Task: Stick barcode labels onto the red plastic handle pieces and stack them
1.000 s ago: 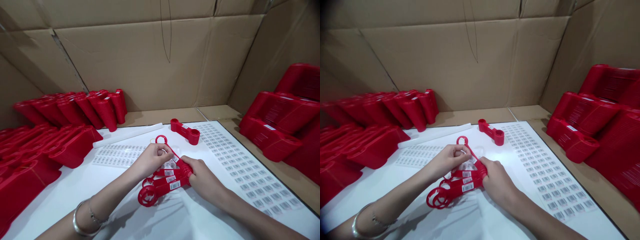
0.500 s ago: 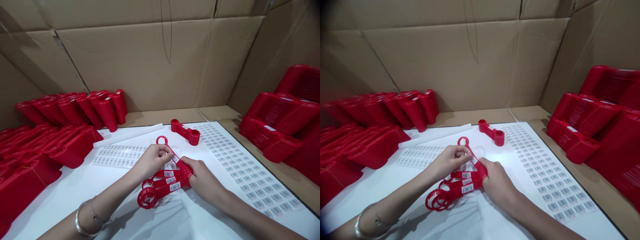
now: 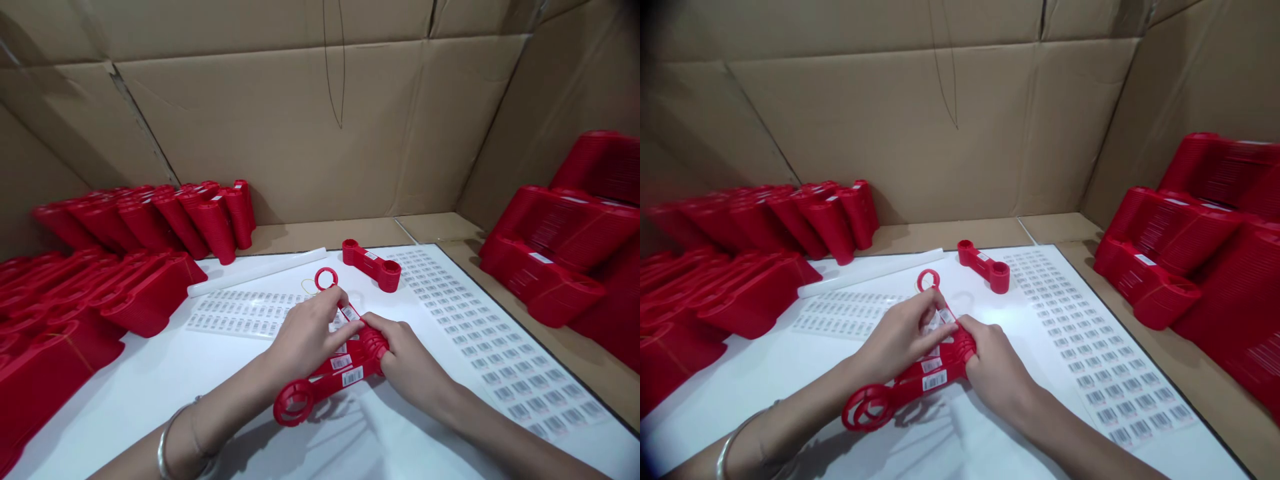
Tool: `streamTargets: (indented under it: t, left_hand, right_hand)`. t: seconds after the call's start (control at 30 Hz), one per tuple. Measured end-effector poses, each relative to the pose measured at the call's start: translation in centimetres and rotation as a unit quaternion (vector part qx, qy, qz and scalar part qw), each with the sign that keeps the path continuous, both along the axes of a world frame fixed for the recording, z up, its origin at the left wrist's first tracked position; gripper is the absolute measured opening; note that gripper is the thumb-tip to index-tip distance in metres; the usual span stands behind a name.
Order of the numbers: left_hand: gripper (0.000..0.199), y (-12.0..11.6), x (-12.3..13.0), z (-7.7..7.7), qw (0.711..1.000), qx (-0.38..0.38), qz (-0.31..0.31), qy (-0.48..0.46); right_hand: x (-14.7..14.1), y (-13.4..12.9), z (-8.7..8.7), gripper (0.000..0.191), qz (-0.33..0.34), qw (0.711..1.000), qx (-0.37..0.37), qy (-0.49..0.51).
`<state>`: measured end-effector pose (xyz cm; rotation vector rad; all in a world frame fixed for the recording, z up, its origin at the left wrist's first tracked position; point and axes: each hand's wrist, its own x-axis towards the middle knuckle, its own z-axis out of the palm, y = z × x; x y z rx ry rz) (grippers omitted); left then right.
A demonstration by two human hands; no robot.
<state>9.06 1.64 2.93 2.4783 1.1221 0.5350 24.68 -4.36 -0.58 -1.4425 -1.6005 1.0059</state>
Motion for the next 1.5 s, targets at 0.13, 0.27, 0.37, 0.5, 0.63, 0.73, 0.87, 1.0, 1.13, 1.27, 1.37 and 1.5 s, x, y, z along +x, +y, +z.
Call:
streamTargets:
  t: [0.13,0.27,0.37,0.5,0.63,0.73,0.87,1.0,1.13,1.27,1.37,1.5]
  left_hand:
    - [0.040,0.3,-0.1,-0.6,0.991,0.118,0.045,0.053]
    - [0.050,1.4,-0.5,-1.1,0.977,0.176,0.107,0.059]
    - [0.062,1.6,-0.7,-1.3,0.978,0.165,0.105,0.078]
    - [0.062,1.7,-0.9,-1.2,0.985,0.131,0.090,0.065]
    - [0.029,2.5,-1.3,-0.7,0.992,0.080,0.083,-0.049]
    - [0.020,2.9,-1.6,-0.6,0.987,0.062,0.089,-0.118]
    - [0.019,3.0,-1.8,-0.8,0.986,0.113,0.052,-0.114]
    - [0.017,3.2,-1.8,-0.8,0.992,0.116,0.027,-0.034]
    - [0.022,4.0,-1.8,-1.4,0.997,0.032,0.049,0.050]
    - [0.019,4.8,-2.1,-2.7,0.993,-0.010,0.017,0.113]
    - [0.022,5.0,-2.2,-3.4,0.993,-0.005,0.016,0.121]
    - [0.022,4.9,-2.3,-3.5,0.991,-0.004,0.031,0.129]
  right_hand:
    - [-0.2,-0.1,0.3,0.028,0.007,1.000,0.013,0.023]
    - [-0.5,-0.1,0.5,0.023,0.018,0.999,0.009,0.046]
    - [-0.5,-0.1,0.4,0.023,0.019,0.999,0.005,0.044]
    - [-0.4,-0.2,0.3,0.024,0.015,0.999,-0.006,0.041]
    - [-0.3,-0.1,0.2,0.029,0.017,0.999,-0.019,0.043]
    - [0.0,0.1,0.2,0.029,0.002,0.998,-0.018,0.064]
    - [0.5,0.6,0.2,0.027,-0.030,0.993,0.002,0.111]
    - [0.5,0.7,0.1,0.028,-0.026,0.996,0.005,0.091]
    - [0.4,0.5,-0.2,0.032,-0.016,0.998,-0.003,0.059]
    - [0.4,0.6,-0.4,0.029,-0.004,1.000,-0.019,0.015]
    - [0.4,0.7,-0.4,0.029,-0.008,1.000,-0.026,0.005]
    - [0.5,0.9,-0.4,0.031,-0.006,1.000,-0.030,0.000]
